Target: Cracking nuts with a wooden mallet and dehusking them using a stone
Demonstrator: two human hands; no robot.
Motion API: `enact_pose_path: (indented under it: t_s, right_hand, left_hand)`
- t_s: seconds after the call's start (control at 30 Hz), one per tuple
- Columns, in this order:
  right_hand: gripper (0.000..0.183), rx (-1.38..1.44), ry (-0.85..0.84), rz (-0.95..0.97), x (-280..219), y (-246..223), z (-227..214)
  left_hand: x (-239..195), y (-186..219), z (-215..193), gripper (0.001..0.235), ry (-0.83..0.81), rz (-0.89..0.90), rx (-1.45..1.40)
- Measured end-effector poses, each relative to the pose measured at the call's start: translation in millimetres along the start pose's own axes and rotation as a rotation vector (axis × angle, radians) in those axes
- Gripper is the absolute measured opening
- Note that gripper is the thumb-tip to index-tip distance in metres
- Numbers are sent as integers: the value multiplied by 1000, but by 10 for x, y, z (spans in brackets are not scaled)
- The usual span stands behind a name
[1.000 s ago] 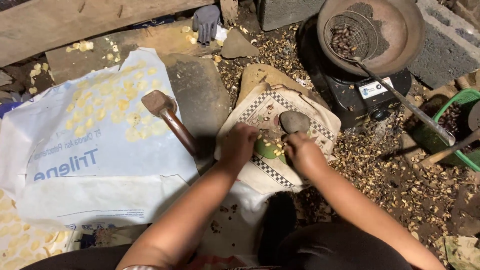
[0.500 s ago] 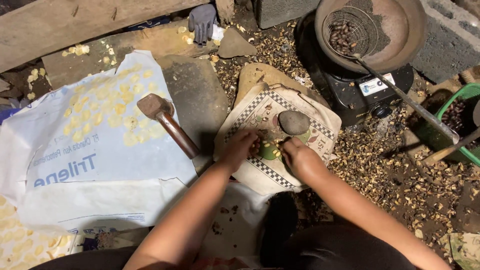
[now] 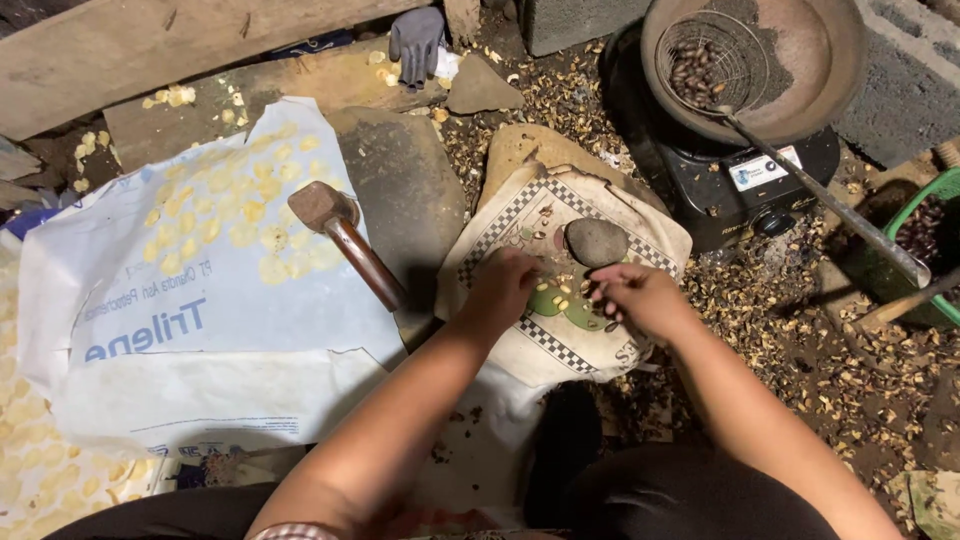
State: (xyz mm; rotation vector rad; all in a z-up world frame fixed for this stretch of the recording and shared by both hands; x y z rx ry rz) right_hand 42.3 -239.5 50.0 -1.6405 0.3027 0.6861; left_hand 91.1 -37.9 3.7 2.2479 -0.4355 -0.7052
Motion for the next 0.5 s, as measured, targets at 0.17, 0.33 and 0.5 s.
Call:
enact_pose_path:
  t_s: [0.17, 0.33, 0.5]
  right_hand:
    - [24, 347, 39, 66, 55, 297, -103]
    - [16, -510, 42, 37, 216, 239, 278]
    - [15, -1061, 62, -265, 360, 168, 558]
  left_hand:
    - [-31, 164, 92, 26, -124, -130, 56]
    - [115, 48, 342, 25, -148, 66, 239]
    - [-75, 242, 194, 18, -135, 29, 230]
Point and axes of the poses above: each hand's wrist, its own x-axis towards the middle knuckle, its own z-axis out of the palm, y = z × x, the point moved 10 cm from there along x, towards the middle knuckle, and after that the axes turned 11 degrees about -y, right-handed, at the moved point
